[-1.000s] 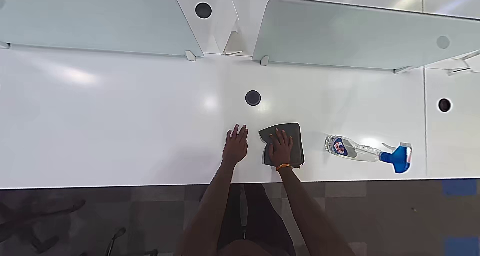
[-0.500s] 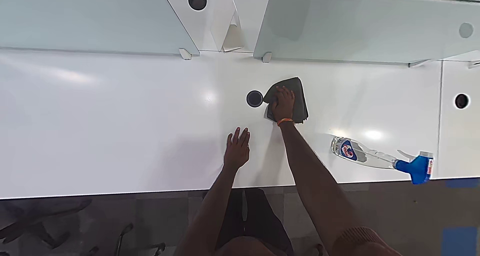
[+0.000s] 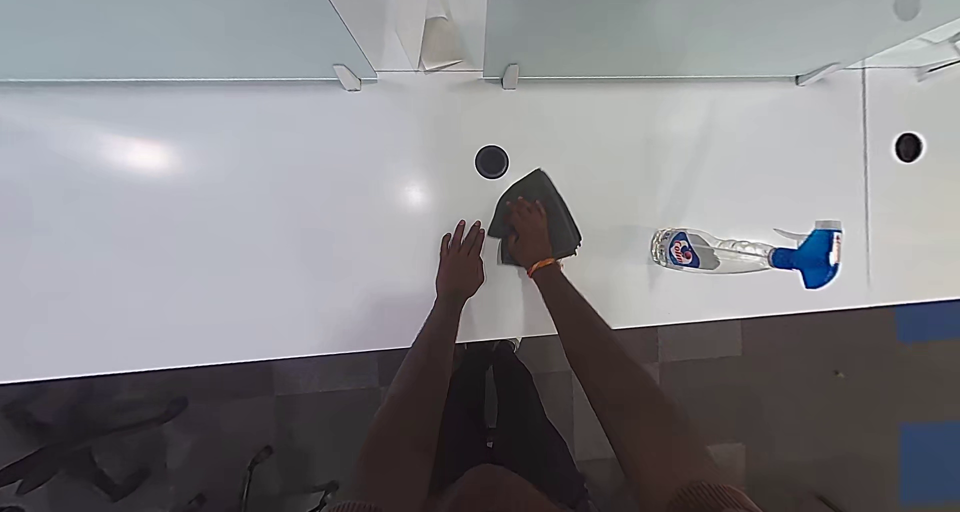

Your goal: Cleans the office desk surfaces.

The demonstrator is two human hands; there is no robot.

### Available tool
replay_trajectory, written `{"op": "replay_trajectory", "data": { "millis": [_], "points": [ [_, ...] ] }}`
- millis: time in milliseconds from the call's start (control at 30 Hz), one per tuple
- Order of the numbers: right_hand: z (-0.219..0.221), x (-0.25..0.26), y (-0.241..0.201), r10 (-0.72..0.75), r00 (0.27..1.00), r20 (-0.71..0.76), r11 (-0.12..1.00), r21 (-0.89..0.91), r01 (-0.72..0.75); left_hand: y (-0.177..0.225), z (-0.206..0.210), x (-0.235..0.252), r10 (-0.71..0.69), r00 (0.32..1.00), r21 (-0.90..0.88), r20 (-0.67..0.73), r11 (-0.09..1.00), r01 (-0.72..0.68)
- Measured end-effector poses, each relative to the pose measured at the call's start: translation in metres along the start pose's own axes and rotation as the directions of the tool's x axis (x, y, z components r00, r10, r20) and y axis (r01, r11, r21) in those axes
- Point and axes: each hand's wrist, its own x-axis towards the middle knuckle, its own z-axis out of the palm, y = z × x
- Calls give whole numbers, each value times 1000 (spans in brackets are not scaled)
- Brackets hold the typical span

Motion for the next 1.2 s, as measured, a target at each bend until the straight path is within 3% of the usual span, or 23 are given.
{"op": "replay_trajectory", "data": {
  "millis": [167,267,467,567,733,900,1033,1200],
  "points": [
    [17,-114,-40,-33,991,131,986,164,11,-3,4,-1,-5,1000,-20,12,1000,6],
    [26,-173,-61,-87,994,62,961,268,67,-3,4,-2,2,1000,-28,-5,1000,-2],
    [17,-216,-39,-199,978,58,876,459,150,-3,4,-1,2,1000,-30,-24,1000,-2],
    [11,-208,-23,-181,983,7,828,540,148,-4,3,-2,4,1000,-39,-21,999,-5],
    [3,-157,-2,-181,983,-24,841,515,167,-1,-13,14,-45,998,-160,-45,986,37],
    [-6,-75,18,-120,990,-69,884,447,139,-11,-25,66,-92,993,-109,-69,990,84],
    [-10,-23,28,-48,989,-143,921,377,99,-23,-26,104,-63,998,-39,-9,997,63],
    [-17,11,40,-69,989,-129,943,314,106,-20,-18,114,-56,996,9,66,998,56]
  ]
}}
